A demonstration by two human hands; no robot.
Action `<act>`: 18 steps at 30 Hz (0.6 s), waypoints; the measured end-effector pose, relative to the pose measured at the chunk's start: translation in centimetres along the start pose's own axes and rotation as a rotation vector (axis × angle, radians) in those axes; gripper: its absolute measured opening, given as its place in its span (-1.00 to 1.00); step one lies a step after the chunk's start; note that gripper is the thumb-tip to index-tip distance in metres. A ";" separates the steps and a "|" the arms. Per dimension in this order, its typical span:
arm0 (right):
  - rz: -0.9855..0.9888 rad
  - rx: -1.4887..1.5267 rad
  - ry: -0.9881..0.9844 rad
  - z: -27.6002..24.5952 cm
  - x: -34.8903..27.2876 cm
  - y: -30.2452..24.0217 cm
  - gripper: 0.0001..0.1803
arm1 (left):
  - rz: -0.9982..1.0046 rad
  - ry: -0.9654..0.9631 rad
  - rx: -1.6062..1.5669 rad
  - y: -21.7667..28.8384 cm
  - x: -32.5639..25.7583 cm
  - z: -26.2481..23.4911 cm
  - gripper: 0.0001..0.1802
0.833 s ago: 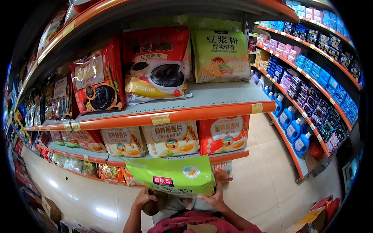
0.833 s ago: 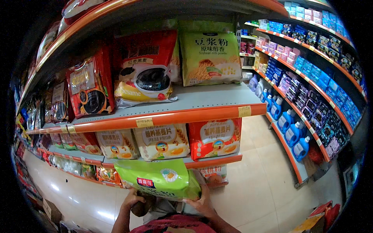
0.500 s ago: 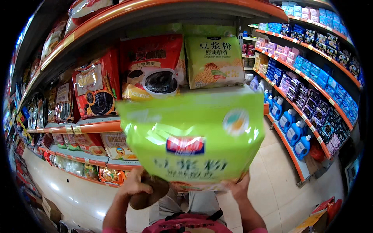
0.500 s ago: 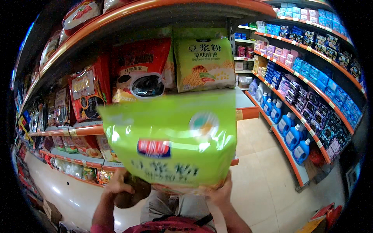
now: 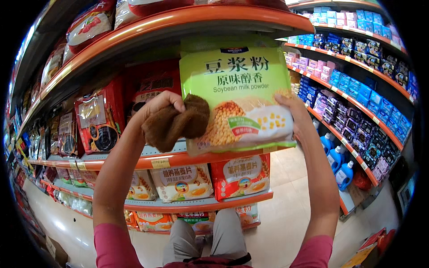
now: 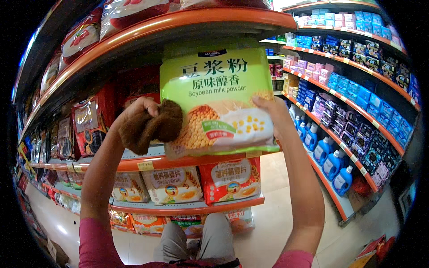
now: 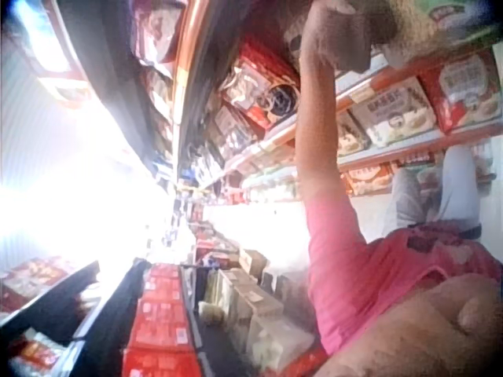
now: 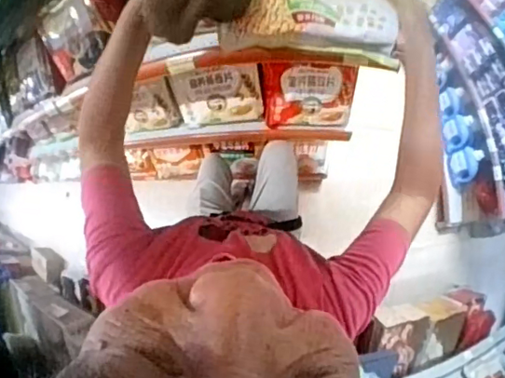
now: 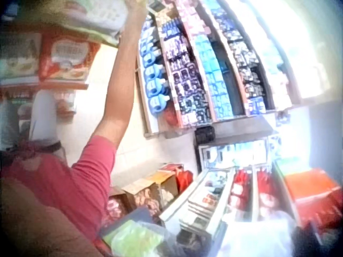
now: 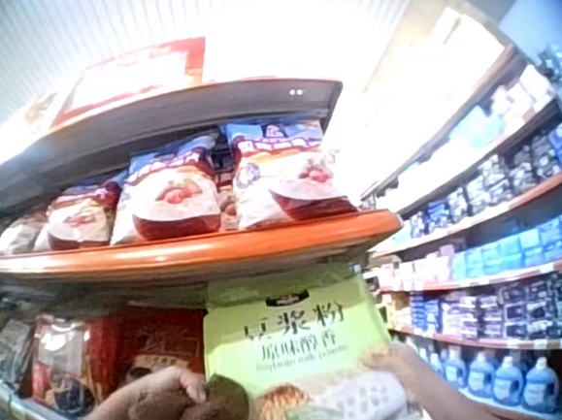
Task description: The person wipes the front of packaged food items on a store shelf using a brown cloth. They handle multiple packages one at a time, including oatmeal and soybean milk powder, wiping the front surface before placing them back on the shelf.
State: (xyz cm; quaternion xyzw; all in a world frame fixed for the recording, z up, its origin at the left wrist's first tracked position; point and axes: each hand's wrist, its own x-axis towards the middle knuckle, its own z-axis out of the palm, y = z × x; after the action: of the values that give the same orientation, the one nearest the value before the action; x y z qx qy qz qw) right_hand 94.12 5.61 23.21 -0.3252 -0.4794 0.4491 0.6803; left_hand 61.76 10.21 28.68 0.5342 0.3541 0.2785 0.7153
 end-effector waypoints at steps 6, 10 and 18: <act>-0.077 0.018 0.054 -1.8 6.9 4.0 -0.67 | 0.012 0.086 0.173 1.4 4.7 -0.2 -0.73; -0.102 -0.493 0.119 -4.5 10.2 8.4 -0.48 | 0.053 0.082 0.249 -0.4 9.0 -2.9 -0.89; -0.184 -1.250 0.655 -4.3 8.8 10.8 -0.16 | 0.045 0.179 0.309 -1.0 8.3 -0.9 -0.90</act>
State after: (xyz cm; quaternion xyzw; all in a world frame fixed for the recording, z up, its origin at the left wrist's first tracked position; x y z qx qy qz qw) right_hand 96.17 17.88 15.54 -0.7312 -0.4434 -0.0902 0.5105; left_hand 66.00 16.88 25.82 0.6187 0.4431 0.2831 0.5838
